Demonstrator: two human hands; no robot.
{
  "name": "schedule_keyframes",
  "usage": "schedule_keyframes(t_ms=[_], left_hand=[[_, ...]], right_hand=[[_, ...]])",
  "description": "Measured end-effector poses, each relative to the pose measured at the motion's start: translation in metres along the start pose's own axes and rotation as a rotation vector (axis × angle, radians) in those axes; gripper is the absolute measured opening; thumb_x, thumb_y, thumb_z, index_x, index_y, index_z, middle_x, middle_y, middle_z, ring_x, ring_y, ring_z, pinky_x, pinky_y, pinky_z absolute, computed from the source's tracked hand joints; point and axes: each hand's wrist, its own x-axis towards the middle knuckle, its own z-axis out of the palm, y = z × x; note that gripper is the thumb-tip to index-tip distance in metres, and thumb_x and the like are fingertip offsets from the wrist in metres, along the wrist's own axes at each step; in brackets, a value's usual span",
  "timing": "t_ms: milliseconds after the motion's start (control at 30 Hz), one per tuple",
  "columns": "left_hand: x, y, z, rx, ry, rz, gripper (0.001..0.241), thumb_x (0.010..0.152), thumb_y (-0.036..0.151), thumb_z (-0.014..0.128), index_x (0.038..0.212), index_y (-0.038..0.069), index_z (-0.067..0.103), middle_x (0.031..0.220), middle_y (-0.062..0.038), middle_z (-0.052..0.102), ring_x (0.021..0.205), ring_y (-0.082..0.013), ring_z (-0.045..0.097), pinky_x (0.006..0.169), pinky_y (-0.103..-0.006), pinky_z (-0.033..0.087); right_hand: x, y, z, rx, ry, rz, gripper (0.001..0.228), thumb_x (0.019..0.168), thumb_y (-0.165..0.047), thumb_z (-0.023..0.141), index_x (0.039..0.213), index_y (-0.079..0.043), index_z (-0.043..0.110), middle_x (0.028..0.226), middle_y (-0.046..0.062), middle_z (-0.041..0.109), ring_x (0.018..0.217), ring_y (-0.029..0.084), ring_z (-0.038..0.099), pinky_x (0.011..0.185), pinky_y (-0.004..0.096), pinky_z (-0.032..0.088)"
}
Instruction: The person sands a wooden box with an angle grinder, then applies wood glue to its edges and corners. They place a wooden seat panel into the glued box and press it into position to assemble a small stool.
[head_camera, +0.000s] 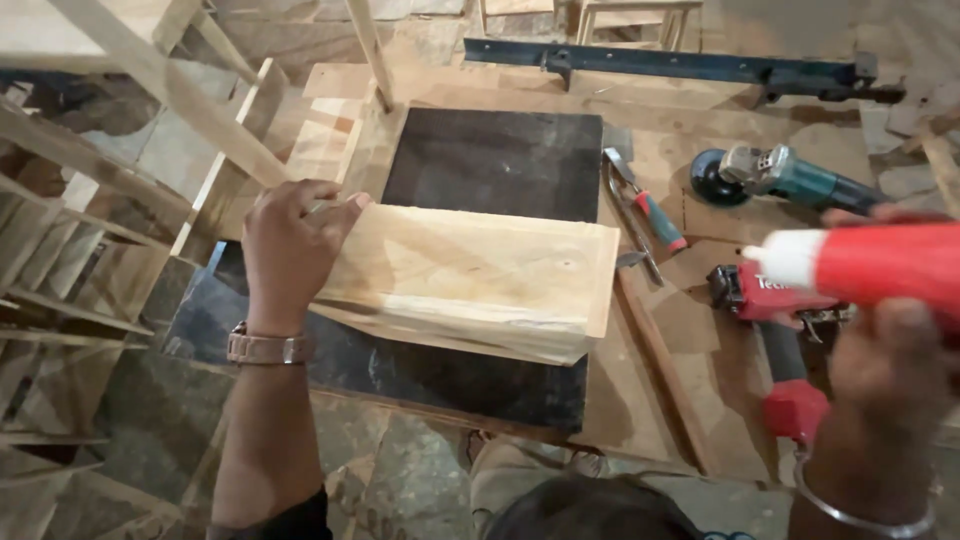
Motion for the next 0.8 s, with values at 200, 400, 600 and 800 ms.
schedule_keyframes(t_ms=[200, 400, 600, 800], left_hand=[[0.003, 0.002, -0.007, -0.039, -0.024, 0.047, 0.030, 0.093, 0.029, 0.088, 0.096, 0.001, 0.076, 0.098, -0.017, 0.075, 0.091, -0.0383, 0.069, 0.082, -0.0475, 0.054], [0.003, 0.002, -0.007, -0.143, 0.000, 0.020, 0.027, 0.093, 0.023, 0.087, 0.094, -0.001, 0.075, 0.094, -0.017, 0.075, 0.086, -0.0353, 0.072, 0.076, -0.0433, 0.056], [0.003, 0.004, -0.010, -0.204, -0.008, 0.001, 0.022, 0.097, 0.019, 0.084, 0.094, -0.001, 0.075, 0.092, -0.016, 0.075, 0.082, -0.0295, 0.075, 0.074, -0.0385, 0.057], [0.000, 0.000, -0.009, -0.236, 0.035, 0.048, 0.019, 0.098, 0.014, 0.083, 0.097, -0.002, 0.074, 0.093, -0.016, 0.073, 0.082, -0.0290, 0.073, 0.073, -0.0372, 0.057]], right_hand=[[0.003, -0.020, -0.018, -0.134, -0.101, 0.254, 0.047, 0.107, -0.023, 0.059, 0.143, 0.004, 0.049, 0.132, 0.016, 0.058, 0.127, 0.028, 0.062, 0.119, 0.045, 0.049], [0.023, -0.032, -0.008, -0.058, -0.282, 0.306, 0.060, 0.098, -0.029, 0.070, 0.144, 0.002, 0.048, 0.127, 0.018, 0.063, 0.117, 0.027, 0.067, 0.108, 0.042, 0.058], [0.032, -0.044, 0.006, -0.120, -0.424, 0.280, 0.073, 0.093, -0.041, 0.079, 0.141, 0.004, 0.047, 0.124, 0.022, 0.065, 0.112, 0.027, 0.071, 0.100, 0.040, 0.062], [0.034, -0.063, 0.043, -0.202, -0.486, 0.210, 0.064, 0.097, -0.034, 0.076, 0.140, 0.006, 0.050, 0.131, 0.020, 0.059, 0.116, 0.029, 0.066, 0.106, 0.045, 0.059]])
